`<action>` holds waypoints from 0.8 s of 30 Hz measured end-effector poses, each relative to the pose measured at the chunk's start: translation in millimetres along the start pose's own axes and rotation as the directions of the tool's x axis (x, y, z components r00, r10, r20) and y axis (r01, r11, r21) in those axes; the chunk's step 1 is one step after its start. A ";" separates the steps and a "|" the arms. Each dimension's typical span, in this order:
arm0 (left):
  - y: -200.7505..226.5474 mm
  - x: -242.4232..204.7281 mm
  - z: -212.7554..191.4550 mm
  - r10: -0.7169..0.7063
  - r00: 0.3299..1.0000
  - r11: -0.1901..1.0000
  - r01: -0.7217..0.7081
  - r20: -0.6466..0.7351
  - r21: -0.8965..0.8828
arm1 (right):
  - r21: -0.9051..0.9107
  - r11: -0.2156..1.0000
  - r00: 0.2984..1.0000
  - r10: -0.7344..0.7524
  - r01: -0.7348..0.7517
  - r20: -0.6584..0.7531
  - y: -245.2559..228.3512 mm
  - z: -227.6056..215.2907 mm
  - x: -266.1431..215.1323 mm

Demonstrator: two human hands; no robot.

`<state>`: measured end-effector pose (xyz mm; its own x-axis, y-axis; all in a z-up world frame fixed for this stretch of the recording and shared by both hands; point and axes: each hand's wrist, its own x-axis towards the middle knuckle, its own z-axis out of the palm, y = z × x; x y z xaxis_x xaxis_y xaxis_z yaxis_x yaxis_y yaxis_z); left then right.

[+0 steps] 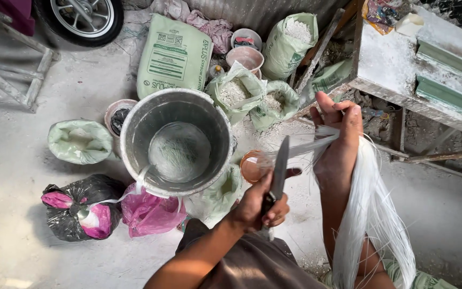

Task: Cutting bundles of white synthetic fibers using a knife over a container.

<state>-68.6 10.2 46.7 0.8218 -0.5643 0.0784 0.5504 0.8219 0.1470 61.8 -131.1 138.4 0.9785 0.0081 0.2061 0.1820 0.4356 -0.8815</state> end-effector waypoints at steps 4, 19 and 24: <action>-1.3 28.1 2.0 -0.073 0.993 0.988 0.085 0.096 -0.129 | 0.043 0.998 0.998 0.035 -0.037 0.047 1.9 8.1 -4.4; 38.3 48.8 35.6 0.019 0.991 0.965 -0.054 0.135 0.258 | 0.154 0.988 1.000 0.024 -0.022 -0.017 0.2 4.8 -21.0; 48.2 54.9 39.1 0.169 0.985 0.773 -0.161 0.045 0.614 | 0.124 0.992 0.996 0.043 -0.033 -0.075 4.6 5.2 -29.3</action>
<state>-2.7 15.8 96.6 0.8956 -0.4202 0.1463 0.2029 0.6783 0.7062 33.5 -124.7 130.5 0.9899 -0.0407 0.1358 0.1360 0.5435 -0.8283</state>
